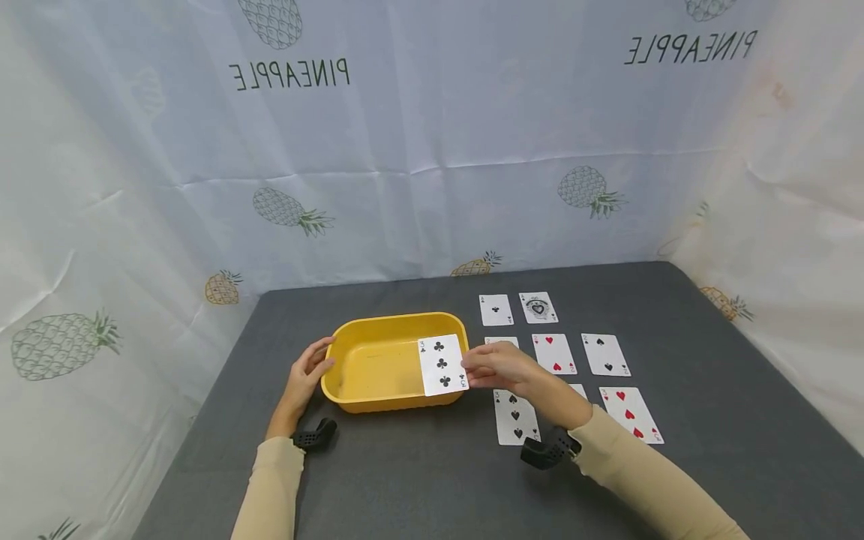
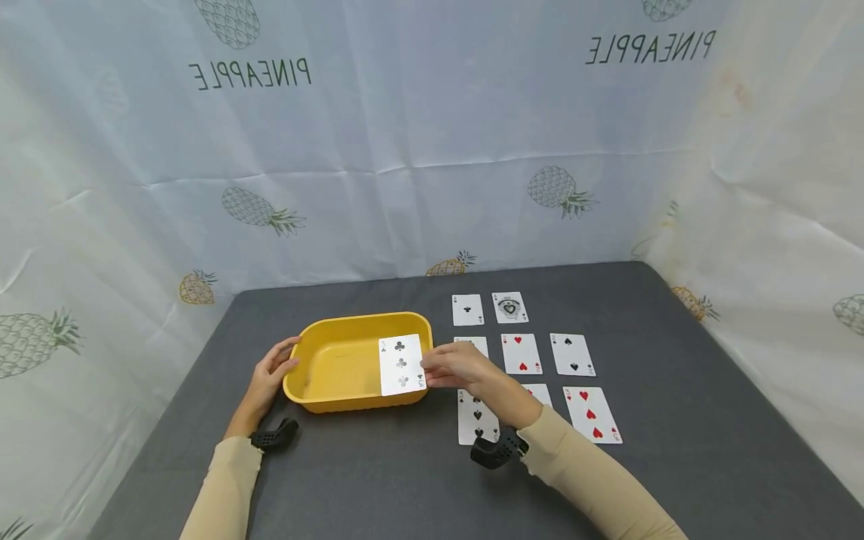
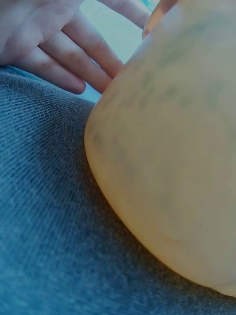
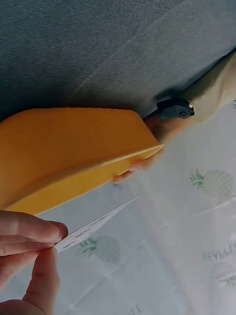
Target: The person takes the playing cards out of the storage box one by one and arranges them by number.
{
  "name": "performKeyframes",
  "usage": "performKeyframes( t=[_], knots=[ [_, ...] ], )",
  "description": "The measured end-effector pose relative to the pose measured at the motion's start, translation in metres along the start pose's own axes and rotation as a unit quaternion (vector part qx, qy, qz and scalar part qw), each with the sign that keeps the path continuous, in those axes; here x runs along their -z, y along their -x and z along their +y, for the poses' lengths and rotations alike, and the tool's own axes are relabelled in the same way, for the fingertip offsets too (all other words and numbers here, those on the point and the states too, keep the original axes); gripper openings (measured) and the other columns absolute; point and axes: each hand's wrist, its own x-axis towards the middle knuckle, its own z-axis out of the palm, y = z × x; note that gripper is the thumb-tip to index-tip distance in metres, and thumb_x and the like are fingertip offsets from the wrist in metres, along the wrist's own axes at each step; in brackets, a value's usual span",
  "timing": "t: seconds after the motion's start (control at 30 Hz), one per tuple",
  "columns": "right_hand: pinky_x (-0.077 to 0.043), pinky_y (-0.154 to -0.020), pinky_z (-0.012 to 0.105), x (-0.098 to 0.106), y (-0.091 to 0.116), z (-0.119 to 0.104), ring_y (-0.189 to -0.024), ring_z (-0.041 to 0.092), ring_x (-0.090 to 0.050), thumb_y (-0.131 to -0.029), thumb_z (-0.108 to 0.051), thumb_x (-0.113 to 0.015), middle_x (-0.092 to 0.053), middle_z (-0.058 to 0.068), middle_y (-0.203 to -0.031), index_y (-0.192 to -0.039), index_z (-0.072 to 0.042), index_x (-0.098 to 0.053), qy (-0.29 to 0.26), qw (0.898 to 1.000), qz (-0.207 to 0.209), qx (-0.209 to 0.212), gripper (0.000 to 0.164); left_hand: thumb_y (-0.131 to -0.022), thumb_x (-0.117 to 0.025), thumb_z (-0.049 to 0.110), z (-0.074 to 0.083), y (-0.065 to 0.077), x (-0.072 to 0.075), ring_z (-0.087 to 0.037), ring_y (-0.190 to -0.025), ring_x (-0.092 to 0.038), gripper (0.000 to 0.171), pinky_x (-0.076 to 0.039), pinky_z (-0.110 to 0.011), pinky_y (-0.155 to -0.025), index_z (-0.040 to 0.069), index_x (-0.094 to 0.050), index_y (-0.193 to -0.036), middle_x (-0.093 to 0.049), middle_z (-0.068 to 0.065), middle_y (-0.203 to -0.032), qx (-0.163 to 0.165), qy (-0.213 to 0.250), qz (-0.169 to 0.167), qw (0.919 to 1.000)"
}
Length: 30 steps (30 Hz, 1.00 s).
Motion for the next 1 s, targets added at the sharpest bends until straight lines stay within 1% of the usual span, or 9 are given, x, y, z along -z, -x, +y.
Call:
performKeyframes(
  t=[0.1, 0.3, 0.47, 0.7, 0.87, 1.0],
  knots=[
    [-0.056, -0.066, 0.018, 0.009, 0.003, 0.004, -0.066, 0.006, -0.063, -0.090, -0.011, -0.063, -0.065, -0.003, -0.076, -0.114, 0.008, -0.062, 0.005, 1.000, 0.004, 0.002, 0.031, -0.098, -0.051, 0.006, -0.001, 0.000, 0.001, 0.013, -0.109, -0.057, 0.044, -0.048, -0.007, -0.087, -0.010, -0.039, -0.138, -0.058, 0.026, -0.118, -0.004, 0.007, -0.002, 1.0000],
    [-0.056, -0.066, 0.018, 0.024, 0.012, 0.016, -0.065, 0.004, -0.062, -0.091, -0.010, -0.062, -0.064, -0.004, -0.074, -0.115, 0.010, -0.060, 0.008, 1.000, 0.001, 0.003, 0.031, -0.099, -0.051, 0.008, -0.002, 0.000, 0.002, 0.014, -0.109, -0.057, 0.045, -0.047, -0.007, -0.087, -0.008, -0.040, -0.139, -0.058, 0.027, -0.117, 0.005, 0.000, -0.006, 1.0000],
    [-0.056, -0.067, 0.017, 0.036, 0.018, 0.025, -0.066, 0.003, -0.062, -0.091, -0.011, -0.061, -0.064, -0.004, -0.075, -0.115, 0.009, -0.060, 0.015, 1.000, 0.001, 0.004, 0.031, -0.098, -0.051, 0.008, -0.001, 0.000, 0.002, 0.012, -0.110, -0.057, 0.045, -0.048, -0.007, -0.087, -0.008, -0.040, -0.139, -0.058, 0.024, -0.119, 0.003, 0.002, -0.004, 1.0000],
    [-0.056, -0.069, 0.018, 0.054, 0.028, 0.029, -0.069, 0.002, -0.062, -0.091, -0.013, -0.062, -0.065, -0.006, -0.078, -0.117, 0.009, -0.059, 0.028, 1.000, 0.002, 0.011, 0.035, -0.098, -0.052, 0.011, 0.000, -0.001, 0.002, 0.015, -0.112, -0.054, 0.045, -0.046, -0.006, -0.089, -0.006, -0.041, -0.139, -0.056, 0.025, -0.120, 0.014, -0.007, 0.002, 0.9999],
    [-0.056, -0.071, 0.018, 0.071, 0.038, 0.031, -0.071, 0.002, -0.061, -0.092, -0.013, -0.061, -0.064, -0.008, -0.078, -0.116, 0.008, -0.060, 0.038, 0.999, -0.002, 0.015, 0.032, -0.099, -0.052, 0.012, 0.000, -0.001, 0.002, 0.016, -0.112, -0.054, 0.046, -0.046, -0.006, -0.089, -0.004, -0.040, -0.140, -0.056, 0.027, -0.119, 0.024, -0.004, 0.000, 0.9997],
    [-0.056, -0.070, 0.019, 0.083, 0.046, 0.033, -0.071, 0.003, -0.062, -0.093, -0.014, -0.061, -0.066, -0.007, -0.079, -0.116, 0.008, -0.061, 0.044, 0.999, 0.004, 0.008, 0.031, -0.099, -0.052, 0.010, 0.000, -0.001, 0.002, 0.015, -0.112, -0.054, 0.046, -0.046, -0.006, -0.089, -0.006, -0.040, -0.140, -0.057, 0.027, -0.118, 0.015, 0.002, -0.002, 0.9999]
  ],
)
